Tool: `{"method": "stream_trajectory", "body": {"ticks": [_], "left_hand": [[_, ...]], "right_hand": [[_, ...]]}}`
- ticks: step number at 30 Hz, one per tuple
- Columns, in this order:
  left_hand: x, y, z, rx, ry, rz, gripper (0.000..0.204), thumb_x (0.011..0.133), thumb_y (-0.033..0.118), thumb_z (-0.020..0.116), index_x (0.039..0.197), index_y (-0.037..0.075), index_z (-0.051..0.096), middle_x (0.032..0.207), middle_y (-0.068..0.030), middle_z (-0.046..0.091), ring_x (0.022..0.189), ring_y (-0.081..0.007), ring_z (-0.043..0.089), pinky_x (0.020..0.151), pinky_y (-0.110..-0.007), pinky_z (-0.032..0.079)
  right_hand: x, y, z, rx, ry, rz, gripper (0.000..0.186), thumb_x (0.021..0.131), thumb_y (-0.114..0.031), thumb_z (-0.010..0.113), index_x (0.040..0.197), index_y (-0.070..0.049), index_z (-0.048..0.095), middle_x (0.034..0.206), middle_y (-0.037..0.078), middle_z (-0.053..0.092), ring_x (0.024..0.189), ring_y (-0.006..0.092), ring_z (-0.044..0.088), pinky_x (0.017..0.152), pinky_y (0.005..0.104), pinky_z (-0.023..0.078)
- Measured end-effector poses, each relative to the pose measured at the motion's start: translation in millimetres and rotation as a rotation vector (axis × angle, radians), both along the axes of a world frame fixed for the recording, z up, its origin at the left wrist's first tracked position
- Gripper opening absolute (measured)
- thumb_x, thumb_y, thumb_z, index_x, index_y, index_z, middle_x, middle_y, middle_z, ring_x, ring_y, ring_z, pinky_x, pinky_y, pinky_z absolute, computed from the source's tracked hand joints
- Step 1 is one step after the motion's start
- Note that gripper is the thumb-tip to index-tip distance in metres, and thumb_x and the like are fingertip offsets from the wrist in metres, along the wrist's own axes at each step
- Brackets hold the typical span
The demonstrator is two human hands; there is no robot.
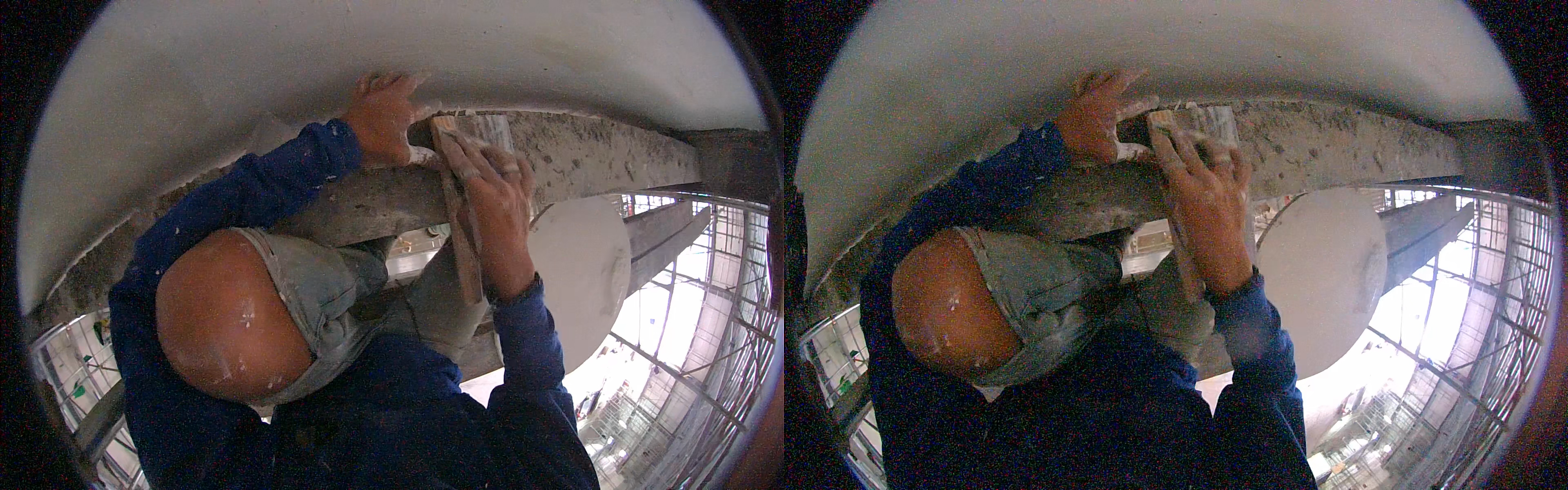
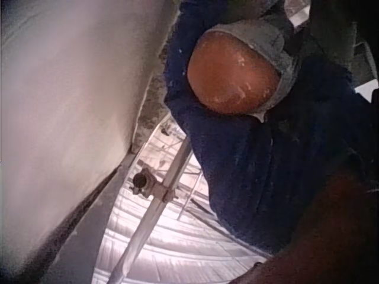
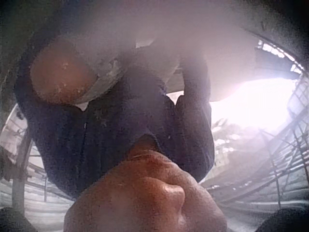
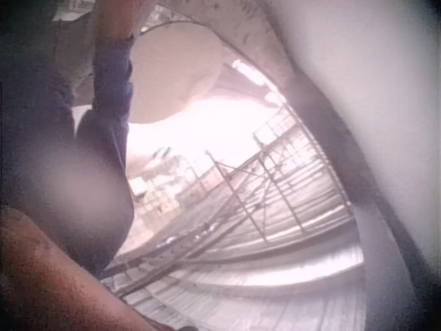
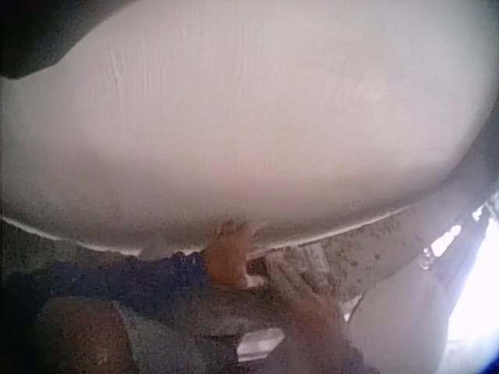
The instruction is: The person applies plaster to a ceiling using a trowel and hawk. They repeatedly scoop plaster from the hawk and spread it onto the ceiling surface, smoothing the material with the trowel.
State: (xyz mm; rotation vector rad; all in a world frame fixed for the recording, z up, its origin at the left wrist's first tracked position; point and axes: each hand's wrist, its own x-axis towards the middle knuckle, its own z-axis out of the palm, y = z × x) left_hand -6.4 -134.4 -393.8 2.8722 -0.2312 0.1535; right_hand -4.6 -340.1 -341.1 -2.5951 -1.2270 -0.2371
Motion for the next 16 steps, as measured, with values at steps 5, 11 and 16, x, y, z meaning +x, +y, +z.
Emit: {"method": "stream_trajectory", "body": {"ticks": [5,11,16], "left_hand": [[8.5,-13.1,-5.2,0.02,0.088,0.082,0.079,0.062,0.069,0.063,0.124,0.021,0.054,0.136,-0.0217,0.032,0.124,-0.0422,0.03,0.102,-0.059,0.018],[4.4,-18.3,-3.0,0.013,0.066,0.075,0.08,0.062,0.072,0.059,0.124,0.021,0.054,0.136,-0.0245,0.032,0.125,-0.0425,0.03,0.1,-0.061,0.018],[8.4,-18.3,-11.9,-0.003,0.149,0.069,0.08,0.065,0.071,0.057,0.127,0.022,0.05,0.141,-0.0219,0.027,0.13,-0.0398,0.025,0.103,-0.061,0.013]], "right_hand": [[-11.4,-33.9,-12.4,-0.039,-0.086,-0.033,0.052,0.074,-0.016,0.059,0.125,-0.017,0.051,0.123,0.002,0.054,0.111,0.0247,0.047,0.098,0.0462,0.029],[-45.9,-72.3,6.5,-0.15,-0.003,-0.053,0.051,0.07,-0.014,0.063,0.12,-0.017,0.055,0.117,0.001,0.058,0.11,0.0238,0.048,0.096,0.0452,0.031],[-61.2,-87.0,-7.1,-0.154,0.019,-0.029,0.045,0.072,-0.019,0.059,0.117,-0.014,0.056,0.12,0.004,0.055,0.116,0.0258,0.043,0.098,0.0505,0.03]]}}
